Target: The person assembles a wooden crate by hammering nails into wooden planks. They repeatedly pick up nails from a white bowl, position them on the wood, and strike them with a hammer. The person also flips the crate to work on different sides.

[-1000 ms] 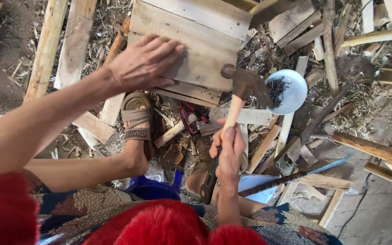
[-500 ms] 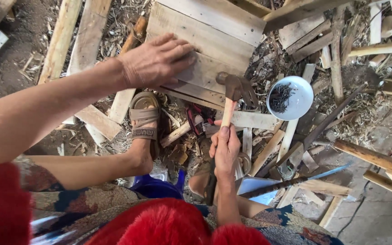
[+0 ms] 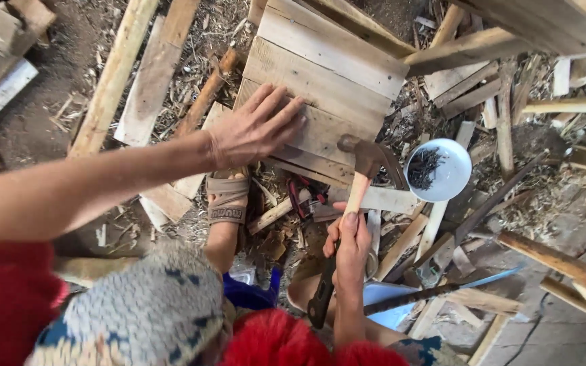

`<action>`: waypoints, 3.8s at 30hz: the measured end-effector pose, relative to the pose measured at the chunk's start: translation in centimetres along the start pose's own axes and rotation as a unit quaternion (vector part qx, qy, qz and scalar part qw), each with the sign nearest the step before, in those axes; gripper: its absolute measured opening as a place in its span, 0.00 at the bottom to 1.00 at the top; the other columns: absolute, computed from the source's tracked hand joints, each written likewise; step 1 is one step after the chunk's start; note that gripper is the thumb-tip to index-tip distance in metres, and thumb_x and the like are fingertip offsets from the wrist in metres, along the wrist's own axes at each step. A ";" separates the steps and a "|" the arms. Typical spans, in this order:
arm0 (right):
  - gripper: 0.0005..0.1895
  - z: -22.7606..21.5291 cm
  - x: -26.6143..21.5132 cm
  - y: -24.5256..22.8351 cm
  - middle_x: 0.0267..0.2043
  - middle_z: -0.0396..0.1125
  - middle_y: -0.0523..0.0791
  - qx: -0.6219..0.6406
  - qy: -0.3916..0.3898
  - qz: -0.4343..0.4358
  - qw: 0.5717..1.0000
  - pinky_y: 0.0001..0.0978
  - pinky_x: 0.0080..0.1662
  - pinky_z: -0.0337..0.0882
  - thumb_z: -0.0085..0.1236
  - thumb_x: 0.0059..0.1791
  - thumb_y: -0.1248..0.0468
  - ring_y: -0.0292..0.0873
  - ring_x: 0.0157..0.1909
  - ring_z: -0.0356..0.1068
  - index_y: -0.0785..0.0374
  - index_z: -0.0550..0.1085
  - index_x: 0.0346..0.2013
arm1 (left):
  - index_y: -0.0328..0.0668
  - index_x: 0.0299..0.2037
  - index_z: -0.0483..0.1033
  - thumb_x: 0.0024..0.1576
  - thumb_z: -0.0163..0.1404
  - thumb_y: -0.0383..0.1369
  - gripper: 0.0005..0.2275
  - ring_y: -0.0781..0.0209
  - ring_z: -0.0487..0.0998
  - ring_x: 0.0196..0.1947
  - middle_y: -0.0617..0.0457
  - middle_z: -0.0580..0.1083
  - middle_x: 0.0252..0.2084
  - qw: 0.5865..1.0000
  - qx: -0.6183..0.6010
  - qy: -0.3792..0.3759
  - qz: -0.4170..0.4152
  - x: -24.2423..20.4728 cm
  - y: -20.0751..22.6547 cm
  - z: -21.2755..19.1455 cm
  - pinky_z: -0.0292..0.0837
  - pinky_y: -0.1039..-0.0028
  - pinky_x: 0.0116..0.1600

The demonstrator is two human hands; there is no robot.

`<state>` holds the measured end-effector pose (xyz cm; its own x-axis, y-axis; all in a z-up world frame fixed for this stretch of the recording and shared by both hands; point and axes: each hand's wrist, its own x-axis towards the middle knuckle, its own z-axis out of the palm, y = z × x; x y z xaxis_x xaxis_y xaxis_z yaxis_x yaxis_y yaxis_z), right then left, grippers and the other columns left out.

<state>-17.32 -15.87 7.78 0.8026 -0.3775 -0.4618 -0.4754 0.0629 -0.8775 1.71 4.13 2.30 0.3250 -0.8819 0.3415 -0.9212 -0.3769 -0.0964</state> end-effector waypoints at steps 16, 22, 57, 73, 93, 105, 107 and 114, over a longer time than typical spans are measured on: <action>0.16 1.3 -0.6 -1.7 0.18 0.51 0.43 0.056 0.034 0.081 0.995 0.22 0.17 0.53 0.34 0.53 0.56 0.33 0.14 0.49 0.66 0.66 0.42 | 0.50 0.60 0.56 0.43 0.59 0.39 0.34 0.44 0.67 0.55 0.36 0.60 0.61 0.993 -0.109 -0.017 -0.034 0.3 -0.3 1.6 0.61 0.49 0.59; 0.17 0.9 -0.2 -0.7 0.18 0.51 0.41 0.025 0.015 0.040 0.999 0.20 0.16 0.53 0.33 0.53 0.57 0.31 0.15 0.49 0.66 0.66 0.44 | 0.51 0.57 0.62 0.51 0.55 0.49 0.27 0.44 0.66 0.55 0.39 0.62 0.60 0.990 -0.137 -0.003 -0.047 0.9 -0.6 1.0 0.61 0.51 0.58; 0.16 4.1 2.2 -3.5 0.19 0.51 0.40 -0.054 -0.030 -0.052 0.997 0.19 0.16 0.53 0.31 0.54 0.58 0.31 0.14 0.49 0.67 0.65 0.41 | 0.51 0.47 0.72 0.47 0.56 0.36 0.16 0.46 0.62 0.60 0.44 0.64 0.61 0.978 -0.204 0.006 -0.049 -0.5 -1.7 0.8 0.52 0.43 0.61; 0.12 3.5 3.1 -1.8 0.21 0.54 0.40 -0.184 0.005 -0.030 0.982 0.23 0.23 0.56 0.33 0.53 0.63 0.33 0.19 0.51 0.62 0.66 0.41 | 0.55 0.47 0.75 0.50 0.57 0.39 0.15 0.52 0.69 0.56 0.52 0.73 0.54 0.984 -0.169 0.055 -0.026 -0.6 -1.8 1.7 0.59 0.59 0.63; 0.18 0.5 3.5 2.0 0.19 0.49 0.40 0.107 0.150 0.050 0.982 0.26 0.19 0.50 0.33 0.53 0.50 0.34 0.15 0.47 0.60 0.63 0.36 | 0.35 0.44 0.60 0.54 0.63 0.28 0.19 0.61 0.65 0.33 0.47 0.64 0.38 0.728 -0.397 0.051 -0.556 -0.1 -2.8 1.9 0.67 0.78 0.37; 0.11 0.9 2.8 2.3 0.15 0.49 0.39 -0.073 0.135 0.018 0.988 0.23 0.17 0.54 0.35 0.52 0.57 0.31 0.14 0.48 0.61 0.61 0.35 | 0.38 0.62 0.56 0.50 0.67 0.33 0.35 0.44 0.55 0.53 0.39 0.54 0.56 0.851 -0.178 0.036 -0.493 1.7 -0.8 -0.4 0.58 0.57 0.55; 0.17 0.4 2.7 3.6 0.18 0.56 0.40 -0.232 0.150 -0.032 0.961 0.26 0.21 0.59 0.34 0.52 0.50 0.34 0.17 0.55 0.59 0.64 0.33 | 0.43 0.63 0.61 0.46 0.63 0.49 0.37 0.38 0.51 0.64 0.39 0.56 0.64 0.929 -0.236 -0.035 -0.283 2.4 -0.2 -0.7 0.34 0.40 0.62; 0.14 0.4 2.1 4.1 0.15 0.52 0.40 -0.136 0.131 0.018 0.982 0.22 0.14 0.55 0.34 0.53 0.54 0.31 0.12 0.49 0.61 0.62 0.35 | 0.40 0.60 0.66 0.54 0.44 0.64 0.36 0.53 0.64 0.50 0.47 0.64 0.52 0.983 -0.108 -0.030 -0.148 2.0 -0.1 1.3 0.56 0.59 0.58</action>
<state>-17.42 -16.08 3.17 0.6808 -0.6062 -0.4111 -0.6086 -0.1559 -0.7780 2.77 2.02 1.77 0.5916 -0.7604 0.2680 -0.8062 -0.5565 0.2009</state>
